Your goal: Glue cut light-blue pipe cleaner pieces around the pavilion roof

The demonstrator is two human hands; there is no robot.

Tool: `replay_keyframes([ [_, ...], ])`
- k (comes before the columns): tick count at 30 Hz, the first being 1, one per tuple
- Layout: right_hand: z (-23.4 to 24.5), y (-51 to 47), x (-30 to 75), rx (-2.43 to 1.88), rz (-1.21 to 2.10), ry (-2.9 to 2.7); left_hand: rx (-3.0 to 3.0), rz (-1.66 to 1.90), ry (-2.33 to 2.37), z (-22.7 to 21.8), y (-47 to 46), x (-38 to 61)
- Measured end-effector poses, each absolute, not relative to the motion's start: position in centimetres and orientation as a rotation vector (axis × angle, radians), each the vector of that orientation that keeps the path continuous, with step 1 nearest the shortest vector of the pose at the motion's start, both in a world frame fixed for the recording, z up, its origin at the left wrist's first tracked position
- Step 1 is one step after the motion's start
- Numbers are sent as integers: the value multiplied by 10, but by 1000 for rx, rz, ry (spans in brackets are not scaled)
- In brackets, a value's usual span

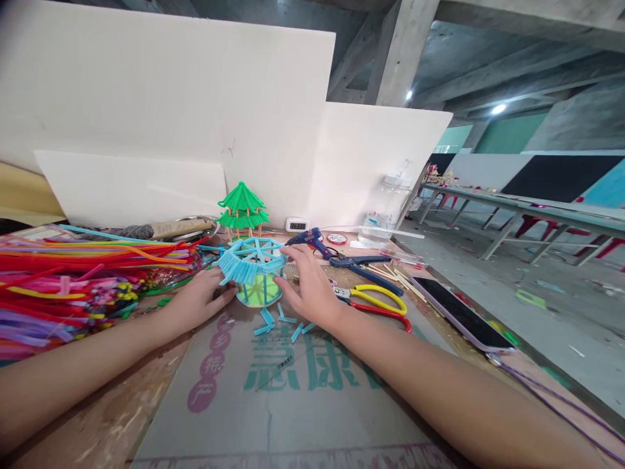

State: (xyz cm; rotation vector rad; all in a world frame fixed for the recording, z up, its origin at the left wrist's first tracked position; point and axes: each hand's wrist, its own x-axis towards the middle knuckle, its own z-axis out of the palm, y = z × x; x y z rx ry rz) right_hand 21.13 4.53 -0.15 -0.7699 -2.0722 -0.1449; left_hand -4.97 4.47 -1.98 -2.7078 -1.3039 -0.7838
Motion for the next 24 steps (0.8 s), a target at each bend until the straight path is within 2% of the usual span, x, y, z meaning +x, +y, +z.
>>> replay_keyframes([
  [7,1,42,213,-740,-210,-2103,-2702,-805,-1325,-18,43,-49],
  [15,21,28,206,-589,-522,-2215,-2739,-732,-1268,-12,37,-48],
  [24,31,23,203,-679,-545,-2265,-2725,-704,-1228,-13,36,-47],
])
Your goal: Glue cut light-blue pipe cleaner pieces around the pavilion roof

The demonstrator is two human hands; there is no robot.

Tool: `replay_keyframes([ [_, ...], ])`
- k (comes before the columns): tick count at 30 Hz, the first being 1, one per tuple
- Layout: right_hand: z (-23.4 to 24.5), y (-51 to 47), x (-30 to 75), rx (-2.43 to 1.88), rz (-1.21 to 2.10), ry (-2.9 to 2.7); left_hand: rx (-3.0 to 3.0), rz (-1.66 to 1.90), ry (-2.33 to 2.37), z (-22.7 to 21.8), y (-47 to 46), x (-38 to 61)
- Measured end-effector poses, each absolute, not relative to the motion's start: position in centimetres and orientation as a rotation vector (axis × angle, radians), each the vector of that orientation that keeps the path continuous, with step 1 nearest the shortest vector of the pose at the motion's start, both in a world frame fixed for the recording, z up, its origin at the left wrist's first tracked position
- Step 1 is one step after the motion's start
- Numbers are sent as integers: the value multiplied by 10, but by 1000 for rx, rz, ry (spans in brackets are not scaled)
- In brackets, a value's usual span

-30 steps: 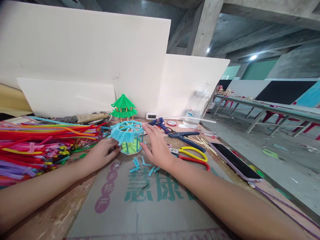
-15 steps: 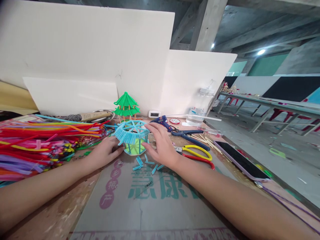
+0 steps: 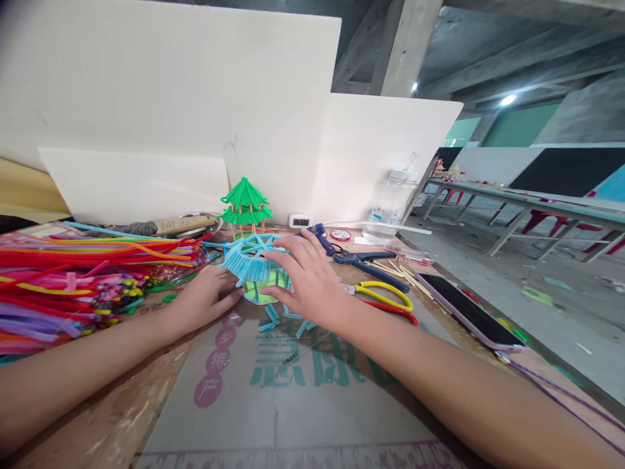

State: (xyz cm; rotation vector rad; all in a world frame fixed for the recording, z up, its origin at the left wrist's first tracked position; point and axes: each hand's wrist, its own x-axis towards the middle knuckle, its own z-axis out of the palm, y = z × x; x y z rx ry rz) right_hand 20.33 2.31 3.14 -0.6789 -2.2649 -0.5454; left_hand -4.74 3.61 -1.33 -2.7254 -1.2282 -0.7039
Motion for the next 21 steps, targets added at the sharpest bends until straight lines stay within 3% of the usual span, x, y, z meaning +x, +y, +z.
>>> replay_keyframes([
  [21,34,20,200,-709,-466,-2257,-2723,-679,-1201,-11,33,-46],
])
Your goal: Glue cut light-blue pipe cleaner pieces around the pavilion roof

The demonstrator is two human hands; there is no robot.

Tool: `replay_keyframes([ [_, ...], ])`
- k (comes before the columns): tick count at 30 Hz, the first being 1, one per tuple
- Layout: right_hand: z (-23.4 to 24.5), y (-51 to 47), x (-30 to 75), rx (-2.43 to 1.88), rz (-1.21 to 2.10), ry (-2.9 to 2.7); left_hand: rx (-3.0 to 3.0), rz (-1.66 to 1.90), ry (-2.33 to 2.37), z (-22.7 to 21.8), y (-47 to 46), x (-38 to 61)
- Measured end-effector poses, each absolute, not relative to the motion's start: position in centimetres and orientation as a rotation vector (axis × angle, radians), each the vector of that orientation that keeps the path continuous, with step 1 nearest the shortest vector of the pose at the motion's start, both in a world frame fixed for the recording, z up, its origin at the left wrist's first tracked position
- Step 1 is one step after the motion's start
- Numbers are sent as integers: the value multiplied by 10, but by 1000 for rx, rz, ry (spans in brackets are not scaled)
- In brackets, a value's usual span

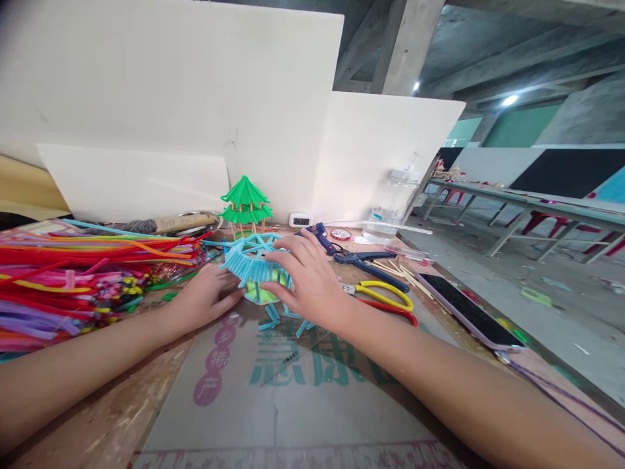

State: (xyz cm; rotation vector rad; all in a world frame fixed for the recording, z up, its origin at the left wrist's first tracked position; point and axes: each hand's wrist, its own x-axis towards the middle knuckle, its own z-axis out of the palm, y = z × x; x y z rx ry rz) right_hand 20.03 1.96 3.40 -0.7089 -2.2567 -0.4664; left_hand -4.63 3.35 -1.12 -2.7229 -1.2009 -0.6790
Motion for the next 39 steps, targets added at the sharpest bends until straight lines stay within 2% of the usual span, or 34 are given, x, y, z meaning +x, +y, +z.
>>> replay_keyframes([
  [20,26,25,211,-457,-554,-2205,-2727,-690,-1189,-13,35,-47],
  [29,25,28,211,-500,-616,-2221,-2735,-700,-1195,-12,35,-47],
  [39,27,25,207,-494,-539,-2180,-2722,-692,-1208,-12,35,-47],
])
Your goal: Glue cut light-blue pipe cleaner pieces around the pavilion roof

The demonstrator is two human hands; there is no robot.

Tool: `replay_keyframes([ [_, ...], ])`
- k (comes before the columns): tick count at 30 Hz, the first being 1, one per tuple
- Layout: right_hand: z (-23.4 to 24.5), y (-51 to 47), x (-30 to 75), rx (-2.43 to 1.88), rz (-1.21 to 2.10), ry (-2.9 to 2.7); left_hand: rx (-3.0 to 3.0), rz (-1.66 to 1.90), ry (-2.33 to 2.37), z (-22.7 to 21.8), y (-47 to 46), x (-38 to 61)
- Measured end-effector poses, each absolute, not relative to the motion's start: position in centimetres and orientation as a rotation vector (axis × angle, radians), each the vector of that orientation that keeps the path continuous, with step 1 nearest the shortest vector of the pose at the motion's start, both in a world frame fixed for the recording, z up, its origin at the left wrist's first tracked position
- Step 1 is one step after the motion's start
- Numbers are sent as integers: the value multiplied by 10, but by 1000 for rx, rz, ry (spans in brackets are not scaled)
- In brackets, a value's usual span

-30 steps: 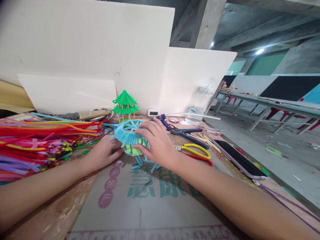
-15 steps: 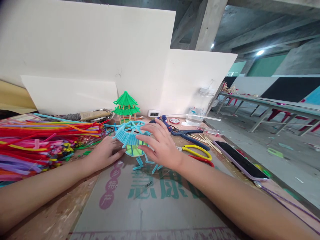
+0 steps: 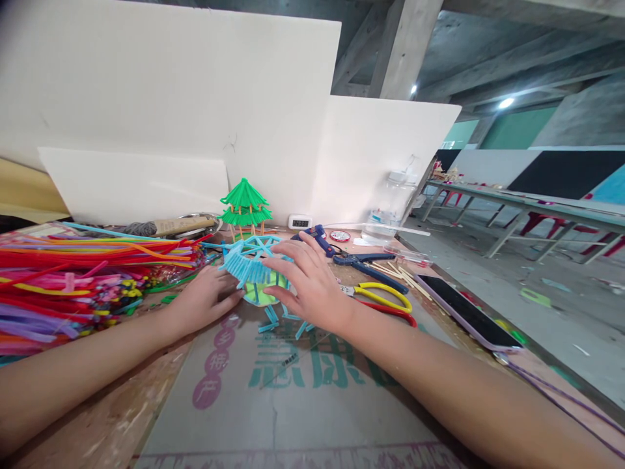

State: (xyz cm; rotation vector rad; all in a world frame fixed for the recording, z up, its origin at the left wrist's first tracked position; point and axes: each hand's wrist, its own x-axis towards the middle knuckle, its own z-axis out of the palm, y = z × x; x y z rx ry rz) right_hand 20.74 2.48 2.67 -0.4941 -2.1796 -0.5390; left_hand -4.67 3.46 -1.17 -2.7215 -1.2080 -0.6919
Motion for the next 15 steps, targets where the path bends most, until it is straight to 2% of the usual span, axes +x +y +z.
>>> replay_keyframes([
  [4,37,25,210,-477,-395,-1977,-2663,-711,-1307,-12,36,-48],
  [9,55,32,220,-663,-208,-1827,-2617,-725,-1334,-14,39,-49],
  [15,62,36,226,-717,-309,-1939,-2636,-726,-1322,-15,41,-49],
])
